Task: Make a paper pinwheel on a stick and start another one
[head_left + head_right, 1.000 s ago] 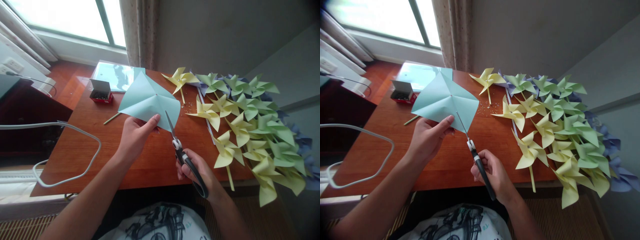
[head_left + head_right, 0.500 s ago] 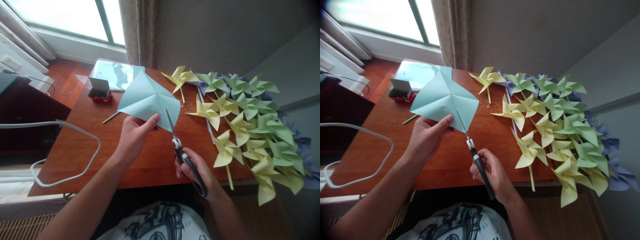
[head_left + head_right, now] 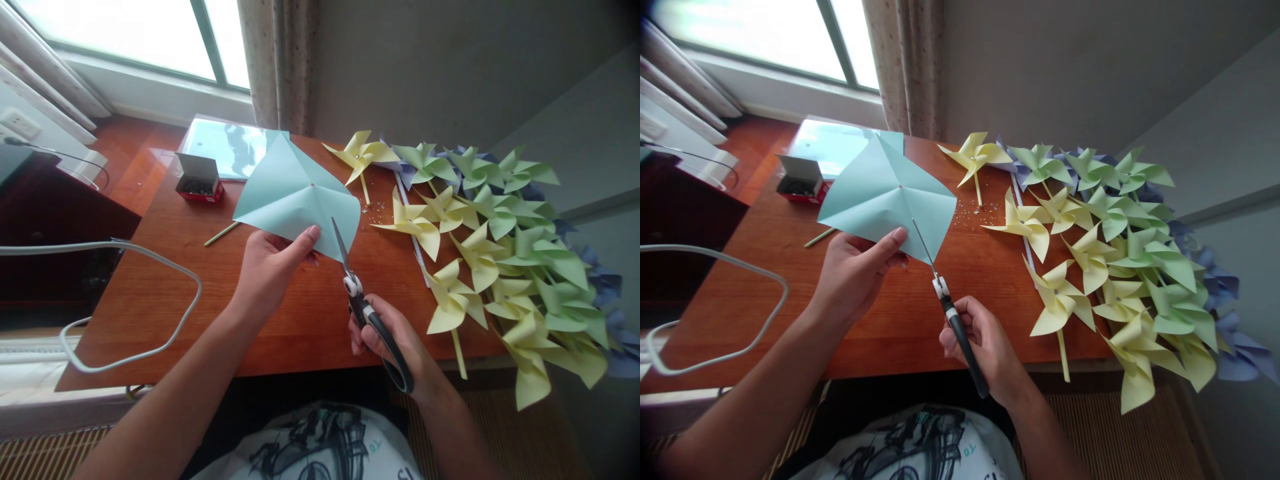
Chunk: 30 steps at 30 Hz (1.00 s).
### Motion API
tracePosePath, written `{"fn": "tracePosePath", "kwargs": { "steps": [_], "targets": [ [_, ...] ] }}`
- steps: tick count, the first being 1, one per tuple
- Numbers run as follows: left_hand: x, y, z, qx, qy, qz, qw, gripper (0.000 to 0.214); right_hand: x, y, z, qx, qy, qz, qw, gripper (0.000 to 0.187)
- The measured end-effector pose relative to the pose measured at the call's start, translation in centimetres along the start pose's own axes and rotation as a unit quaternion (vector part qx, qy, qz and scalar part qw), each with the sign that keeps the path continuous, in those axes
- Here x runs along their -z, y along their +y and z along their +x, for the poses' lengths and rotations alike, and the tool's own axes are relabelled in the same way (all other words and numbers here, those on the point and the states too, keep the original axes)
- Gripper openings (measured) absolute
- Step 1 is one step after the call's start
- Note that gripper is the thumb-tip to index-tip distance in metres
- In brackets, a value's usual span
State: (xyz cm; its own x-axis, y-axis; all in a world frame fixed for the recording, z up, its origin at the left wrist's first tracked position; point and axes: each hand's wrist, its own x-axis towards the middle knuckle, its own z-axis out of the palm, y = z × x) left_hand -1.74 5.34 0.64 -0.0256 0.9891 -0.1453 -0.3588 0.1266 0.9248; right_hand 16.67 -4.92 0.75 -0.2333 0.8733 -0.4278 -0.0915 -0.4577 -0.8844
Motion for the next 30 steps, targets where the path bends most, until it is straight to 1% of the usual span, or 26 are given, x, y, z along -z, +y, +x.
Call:
{"fn": "tracePosePath", "kwargs": {
  "steps": [9, 17, 30],
  "targets": [
    [0.26, -0.13, 0.01, -0.014, -0.022, 0.016, 1.000, 0.018, -0.04, 0.03, -0.01, -0.002, -0.003, 0.008, 1.000, 0.047],
    [0.02, 0.12, -0.05, -0.007, -0.015, 0.007, 1.000, 0.019, -0.02, 0.11, -0.09, -0.004, 0.001, 0.011, 1.000, 0.047],
    [0.16, 0.02, -0.01, -0.006, -0.023, 0.004, 1.000, 0.019, 0.15, 0.31, -0.07, -0.006, -0.004, 0.004, 1.000, 0.047]
  ]
}}
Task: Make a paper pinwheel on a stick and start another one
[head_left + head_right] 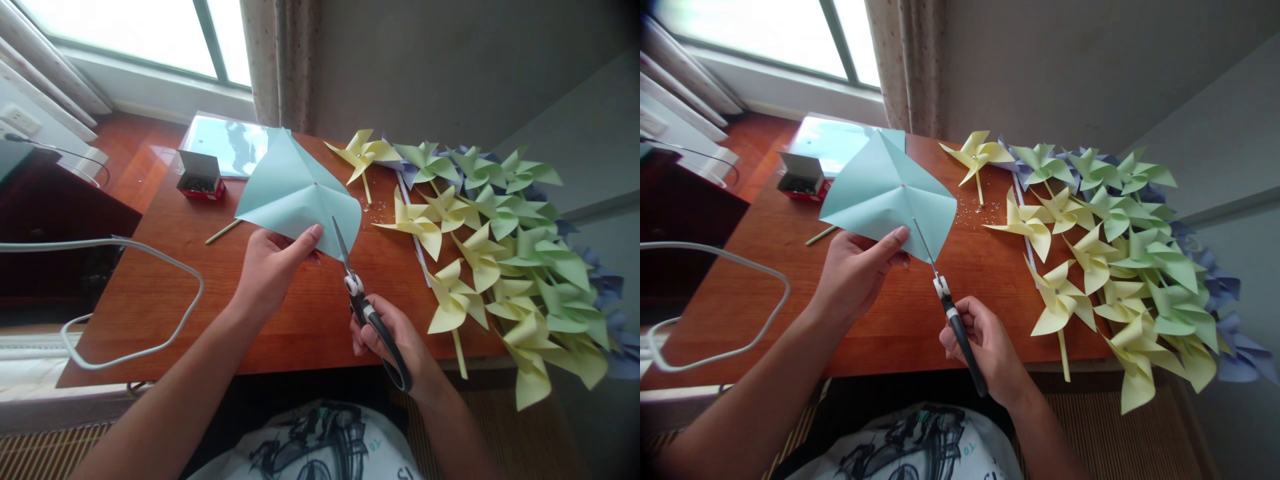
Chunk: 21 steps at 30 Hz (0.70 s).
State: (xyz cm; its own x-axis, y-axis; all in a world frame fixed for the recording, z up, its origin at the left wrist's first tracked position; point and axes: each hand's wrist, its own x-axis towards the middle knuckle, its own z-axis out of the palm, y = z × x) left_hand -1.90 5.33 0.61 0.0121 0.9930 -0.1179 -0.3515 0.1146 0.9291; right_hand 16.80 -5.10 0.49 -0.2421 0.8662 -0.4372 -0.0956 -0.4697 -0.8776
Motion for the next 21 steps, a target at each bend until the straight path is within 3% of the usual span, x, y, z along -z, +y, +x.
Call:
{"fn": "tracePosePath", "kwargs": {
  "steps": [21],
  "targets": [
    [-0.05, -0.03, -0.05, -0.004, 0.002, -0.003, 1.000, 0.019, -0.24, -0.09, -0.15, 0.000, 0.001, -0.005, 1.000, 0.048]
  ]
}}
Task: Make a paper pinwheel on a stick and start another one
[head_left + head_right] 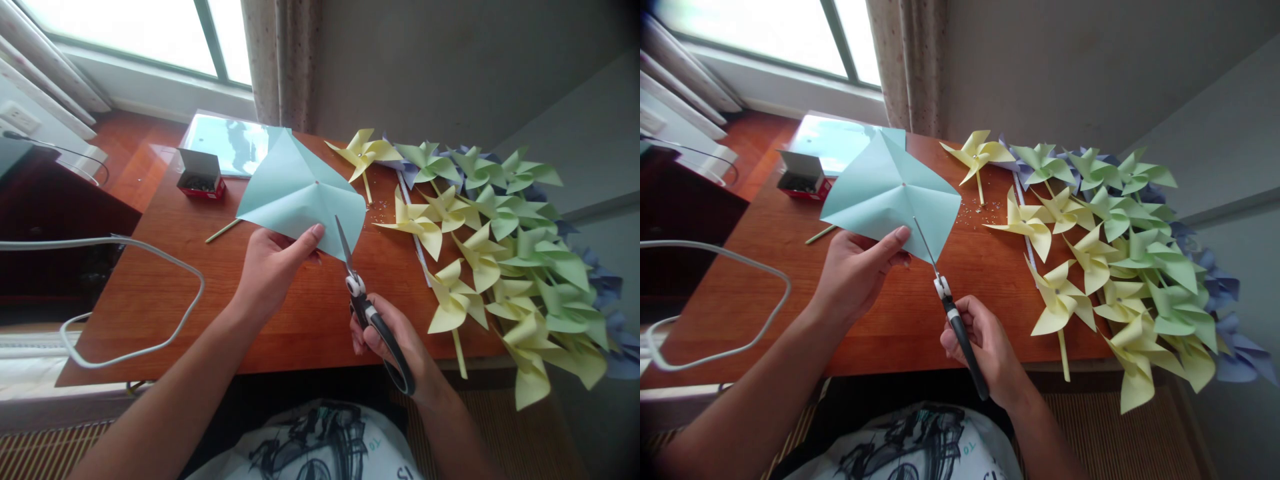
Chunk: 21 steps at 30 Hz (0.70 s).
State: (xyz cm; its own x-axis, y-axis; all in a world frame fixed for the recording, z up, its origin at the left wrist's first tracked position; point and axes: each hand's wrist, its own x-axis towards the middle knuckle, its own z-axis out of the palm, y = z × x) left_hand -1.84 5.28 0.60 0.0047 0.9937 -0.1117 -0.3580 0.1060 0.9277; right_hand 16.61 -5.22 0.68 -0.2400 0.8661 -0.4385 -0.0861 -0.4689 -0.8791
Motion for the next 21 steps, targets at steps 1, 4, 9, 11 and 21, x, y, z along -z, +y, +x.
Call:
{"fn": "tracePosePath", "kwargs": {
  "steps": [1, 4, 9, 11, 21],
  "targets": [
    [0.01, -0.01, 0.00, 0.000, 0.000, 0.001, 1.000, 0.019, 0.02, 0.04, 0.02, 0.002, 0.000, -0.003, 1.000, 0.048],
    [0.04, -0.04, 0.01, -0.001, 0.001, 0.003, 1.000, 0.019, 0.08, 0.20, 0.11, 0.015, 0.000, -0.014, 1.000, 0.048],
    [0.06, -0.06, -0.01, -0.003, -0.001, 0.001, 1.000, 0.019, 0.04, 0.10, 0.13, 0.014, 0.000, -0.016, 1.000, 0.048],
    [0.07, -0.05, -0.01, -0.002, -0.003, 0.001, 1.000, 0.019, -0.03, -0.06, 0.09, 0.010, 0.001, -0.012, 1.000, 0.048],
    [-0.01, 0.12, -0.06, 0.002, -0.003, 0.007, 1.000, 0.020, -0.05, 0.10, 0.03, 0.012, 0.011, -0.002, 1.000, 0.047]
  ]
}}
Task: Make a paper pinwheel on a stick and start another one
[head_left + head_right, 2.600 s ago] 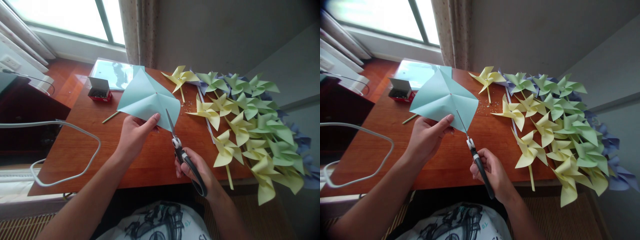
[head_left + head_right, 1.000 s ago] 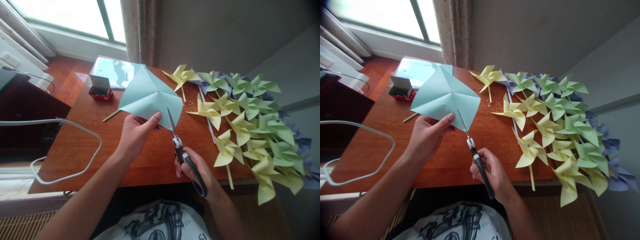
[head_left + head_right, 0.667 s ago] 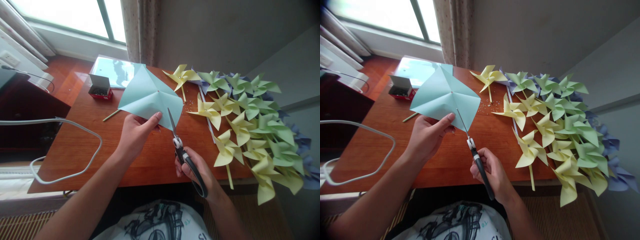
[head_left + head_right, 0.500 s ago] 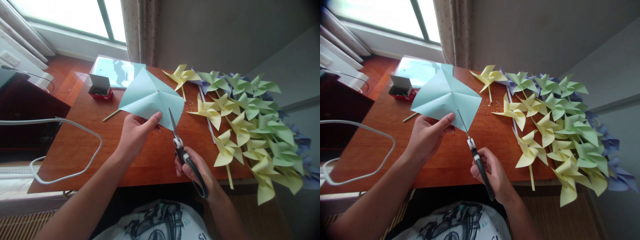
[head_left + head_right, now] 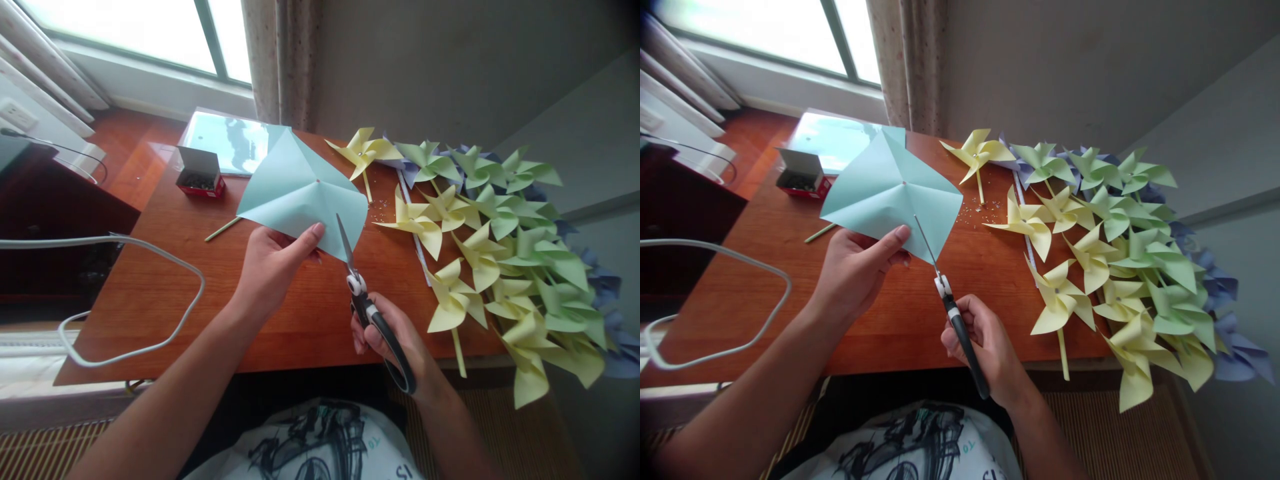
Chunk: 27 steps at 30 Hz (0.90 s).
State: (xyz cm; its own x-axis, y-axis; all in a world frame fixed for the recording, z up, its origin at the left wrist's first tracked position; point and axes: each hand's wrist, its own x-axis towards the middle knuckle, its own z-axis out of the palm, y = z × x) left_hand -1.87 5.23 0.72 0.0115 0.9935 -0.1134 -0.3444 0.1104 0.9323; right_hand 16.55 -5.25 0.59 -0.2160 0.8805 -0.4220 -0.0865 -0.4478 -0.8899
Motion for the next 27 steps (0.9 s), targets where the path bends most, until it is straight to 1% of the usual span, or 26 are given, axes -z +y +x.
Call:
{"fn": "tracePosePath", "kwargs": {
  "steps": [8, 18, 27],
  "targets": [
    [-0.23, 0.23, -0.05, 0.010, 0.016, 0.004, 1.000, 0.022, -0.08, -0.22, -0.02, -0.012, -0.001, -0.014, 1.000, 0.049],
    [0.03, 0.05, -0.01, 0.004, 0.008, 0.018, 1.000, 0.019, -0.11, 0.09, 0.04, 0.005, 0.002, 0.000, 1.000, 0.047],
    [0.04, 0.04, -0.01, 0.006, 0.012, 0.022, 1.000, 0.020, -0.28, -0.31, -0.05, -0.008, 0.003, 0.003, 1.000, 0.047]
  ]
}}
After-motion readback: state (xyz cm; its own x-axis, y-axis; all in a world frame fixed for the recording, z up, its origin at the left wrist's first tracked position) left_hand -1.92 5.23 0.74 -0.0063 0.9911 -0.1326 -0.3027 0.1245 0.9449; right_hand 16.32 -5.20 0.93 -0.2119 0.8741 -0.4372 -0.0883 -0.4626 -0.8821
